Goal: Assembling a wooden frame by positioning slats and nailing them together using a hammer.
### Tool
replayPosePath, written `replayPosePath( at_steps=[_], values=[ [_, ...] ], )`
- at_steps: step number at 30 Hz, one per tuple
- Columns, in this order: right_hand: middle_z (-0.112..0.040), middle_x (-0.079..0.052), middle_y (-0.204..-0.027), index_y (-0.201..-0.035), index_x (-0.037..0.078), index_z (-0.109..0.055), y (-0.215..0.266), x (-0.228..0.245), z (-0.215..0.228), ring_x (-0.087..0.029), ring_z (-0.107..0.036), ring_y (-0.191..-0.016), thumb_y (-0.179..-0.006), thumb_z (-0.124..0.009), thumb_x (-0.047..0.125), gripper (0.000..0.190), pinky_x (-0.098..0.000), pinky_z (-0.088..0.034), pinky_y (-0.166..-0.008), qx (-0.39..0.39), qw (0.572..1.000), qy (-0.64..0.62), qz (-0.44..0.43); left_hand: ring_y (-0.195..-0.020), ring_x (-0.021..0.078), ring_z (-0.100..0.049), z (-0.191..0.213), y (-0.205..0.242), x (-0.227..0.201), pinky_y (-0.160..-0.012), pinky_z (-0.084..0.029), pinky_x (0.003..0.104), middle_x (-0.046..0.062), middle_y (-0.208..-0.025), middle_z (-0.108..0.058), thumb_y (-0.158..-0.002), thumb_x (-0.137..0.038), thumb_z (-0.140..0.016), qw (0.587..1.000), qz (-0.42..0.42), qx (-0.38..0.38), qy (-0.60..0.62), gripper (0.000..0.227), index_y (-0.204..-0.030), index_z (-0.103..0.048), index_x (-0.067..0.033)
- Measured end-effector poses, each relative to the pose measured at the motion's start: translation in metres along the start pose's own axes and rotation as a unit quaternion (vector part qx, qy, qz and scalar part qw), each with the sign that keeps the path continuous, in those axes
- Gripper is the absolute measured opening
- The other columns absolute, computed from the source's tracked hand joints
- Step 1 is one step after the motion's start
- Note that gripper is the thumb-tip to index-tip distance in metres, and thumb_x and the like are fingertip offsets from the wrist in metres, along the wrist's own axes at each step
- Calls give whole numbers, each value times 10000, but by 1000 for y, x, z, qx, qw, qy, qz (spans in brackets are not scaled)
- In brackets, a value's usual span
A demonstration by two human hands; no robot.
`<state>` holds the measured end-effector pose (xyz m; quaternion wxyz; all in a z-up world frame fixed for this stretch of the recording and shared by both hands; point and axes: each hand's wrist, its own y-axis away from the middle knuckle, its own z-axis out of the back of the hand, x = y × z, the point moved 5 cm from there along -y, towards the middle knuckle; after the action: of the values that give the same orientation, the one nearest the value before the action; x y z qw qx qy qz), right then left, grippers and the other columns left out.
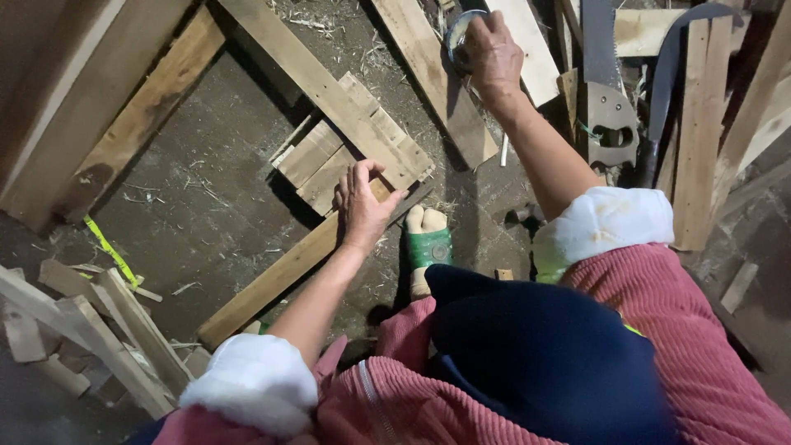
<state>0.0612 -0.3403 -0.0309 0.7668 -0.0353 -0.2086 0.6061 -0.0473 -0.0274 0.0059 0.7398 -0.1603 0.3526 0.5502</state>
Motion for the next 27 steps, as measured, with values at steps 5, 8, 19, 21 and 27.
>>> replayPosePath(
  at_steps=[5, 8, 19, 21, 27],
  values=[
    [-557, -6, -814, -955, 117, -571, 14, -10, 9, -96, -548, -632, -1068, -498, 176, 147, -250, -536, -550, 63, 937, -317, -133, -1146, 247, -540, -4, 1, 5, -1035, -358, 472, -13, -1198, -592, -732, -315, -904, 1000, 5, -9, 5, 611, -1183, -512, -183],
    [-608, -42, -883, -1089, 68, -593, 28, 17, 36, -106, -596, -650, -1055, -578, 34, 50, -224, -557, -524, 132, 852, -458, -218, -1120, 259, -556, 1, 0, 1, -1022, -366, 458, 2, -1184, -609, -750, -319, -883, 1000, -3, -14, 14, 576, -1179, -528, -170],
    [-657, -54, -993, -1117, 96, -623, 133, 109, 54, -133, -665, -834, -1000, -714, 243, 209, -218, -550, -661, 227, 690, -633, -266, -999, 339, -583, 8, 4, -2, -872, -462, 505, 7, -1038, -545, -747, -315, -881, 998, 22, -51, 37, 502, -1118, -551, -241],
    [-637, -38, -920, -1131, 90, -609, 129, 117, 72, -124, -641, -741, -1035, -640, 184, 138, -235, -577, -615, 219, 750, -578, -237, -1000, 330, -574, 8, 2, -4, -899, -456, 508, -3, -1018, -517, -750, -342, -877, 998, 19, -48, 42, 497, -1114, -551, -251],
    [-677, -15, -934, -1029, 270, -774, 128, 119, 53, -279, -723, -808, -926, -787, 170, 144, -417, -627, -676, 209, 931, -292, -59, -1021, 330, -567, 4, 0, 2, -895, -455, 505, -3, -1014, -508, -760, -263, -883, 997, 45, -36, 50, 497, -1126, -547, -252]
  ],
)
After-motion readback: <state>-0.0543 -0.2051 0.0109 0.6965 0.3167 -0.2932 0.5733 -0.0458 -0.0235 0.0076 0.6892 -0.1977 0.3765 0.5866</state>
